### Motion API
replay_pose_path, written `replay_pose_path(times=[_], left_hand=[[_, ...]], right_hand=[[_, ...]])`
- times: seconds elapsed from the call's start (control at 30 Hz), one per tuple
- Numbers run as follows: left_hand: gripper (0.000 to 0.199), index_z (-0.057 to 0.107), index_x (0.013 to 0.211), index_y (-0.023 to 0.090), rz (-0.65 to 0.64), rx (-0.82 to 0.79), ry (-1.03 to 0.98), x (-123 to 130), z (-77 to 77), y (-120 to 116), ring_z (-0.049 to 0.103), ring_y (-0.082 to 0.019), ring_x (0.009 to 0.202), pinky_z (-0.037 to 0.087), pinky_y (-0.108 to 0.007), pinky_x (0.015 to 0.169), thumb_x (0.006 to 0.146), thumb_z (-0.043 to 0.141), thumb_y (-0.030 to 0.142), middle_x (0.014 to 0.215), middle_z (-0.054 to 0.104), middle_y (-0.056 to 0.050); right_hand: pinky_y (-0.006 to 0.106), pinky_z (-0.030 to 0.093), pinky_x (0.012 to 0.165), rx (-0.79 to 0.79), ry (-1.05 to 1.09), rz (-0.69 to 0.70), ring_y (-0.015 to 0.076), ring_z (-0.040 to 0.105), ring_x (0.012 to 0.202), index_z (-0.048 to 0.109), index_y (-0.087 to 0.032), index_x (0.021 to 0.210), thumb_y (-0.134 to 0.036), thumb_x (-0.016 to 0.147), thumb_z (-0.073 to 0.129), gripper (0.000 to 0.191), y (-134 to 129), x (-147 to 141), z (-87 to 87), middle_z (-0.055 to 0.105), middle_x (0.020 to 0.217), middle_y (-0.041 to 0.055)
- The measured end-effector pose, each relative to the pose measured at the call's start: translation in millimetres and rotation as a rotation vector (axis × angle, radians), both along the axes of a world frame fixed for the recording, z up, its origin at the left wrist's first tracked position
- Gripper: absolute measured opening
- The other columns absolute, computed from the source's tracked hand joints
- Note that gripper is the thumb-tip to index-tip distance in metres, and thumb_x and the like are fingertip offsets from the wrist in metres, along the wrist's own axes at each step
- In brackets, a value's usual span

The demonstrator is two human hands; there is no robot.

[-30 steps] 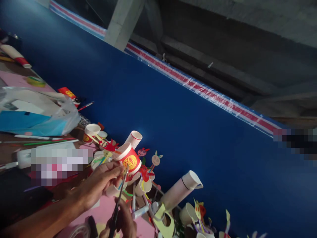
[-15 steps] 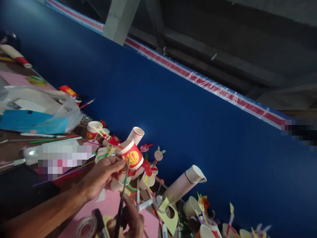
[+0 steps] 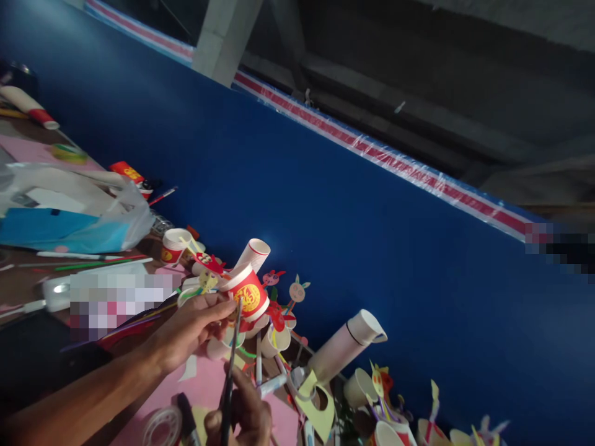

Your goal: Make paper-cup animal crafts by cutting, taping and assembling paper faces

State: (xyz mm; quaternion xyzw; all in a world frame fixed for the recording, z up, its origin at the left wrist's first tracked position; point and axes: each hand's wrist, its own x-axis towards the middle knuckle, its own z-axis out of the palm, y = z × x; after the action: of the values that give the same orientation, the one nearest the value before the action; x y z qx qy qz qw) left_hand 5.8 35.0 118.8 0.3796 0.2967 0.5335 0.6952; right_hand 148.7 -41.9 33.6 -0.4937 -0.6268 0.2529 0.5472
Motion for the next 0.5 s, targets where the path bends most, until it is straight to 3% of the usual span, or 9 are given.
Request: replay_pose_path(times=[0.23,0.4,0.5], left_hand=[[0.031,0.056,0.064,0.013,-0.045,-0.009,-0.002,-2.5,1.5,1.9,0.045,-0.006,0.043,0.034,-0.017,0.044,0.066,0.071,0.040,0.052,0.052,0.003],[0.031,0.056,0.067,0.012,-0.039,0.010,-0.041,-4.3,-1.1,6.3,0.046,-0.006,0.046,0.035,-0.017,0.045,0.063,0.074,0.037,0.059,0.056,0.001],[0.027,0.057,0.071,0.012,-0.053,0.048,0.012,-7.5,1.0,6.4,0.048,-0.007,0.048,0.037,-0.019,0.047,0.068,0.070,0.036,0.060,0.056,0.001]], right_hand=[[0.019,0.029,0.033,-0.027,0.131,0.050,0.0087,0.038,0.033,0.065,-0.015,0.106,-0.066,0.068,0.056,0.065,2.3,-1.5,4.4,0.044,0.043,-0.0046],[0.017,0.027,0.032,0.050,0.215,0.053,0.0055,0.031,0.032,0.061,-0.018,0.110,-0.060,0.070,0.060,0.058,-0.4,19.6,11.1,0.045,0.047,-0.0063],[0.017,0.033,0.033,0.056,0.139,0.006,0.0074,0.038,0.035,0.058,-0.017,0.115,-0.051,0.072,0.062,0.054,-3.5,33.7,21.5,0.049,0.050,-0.0053]])
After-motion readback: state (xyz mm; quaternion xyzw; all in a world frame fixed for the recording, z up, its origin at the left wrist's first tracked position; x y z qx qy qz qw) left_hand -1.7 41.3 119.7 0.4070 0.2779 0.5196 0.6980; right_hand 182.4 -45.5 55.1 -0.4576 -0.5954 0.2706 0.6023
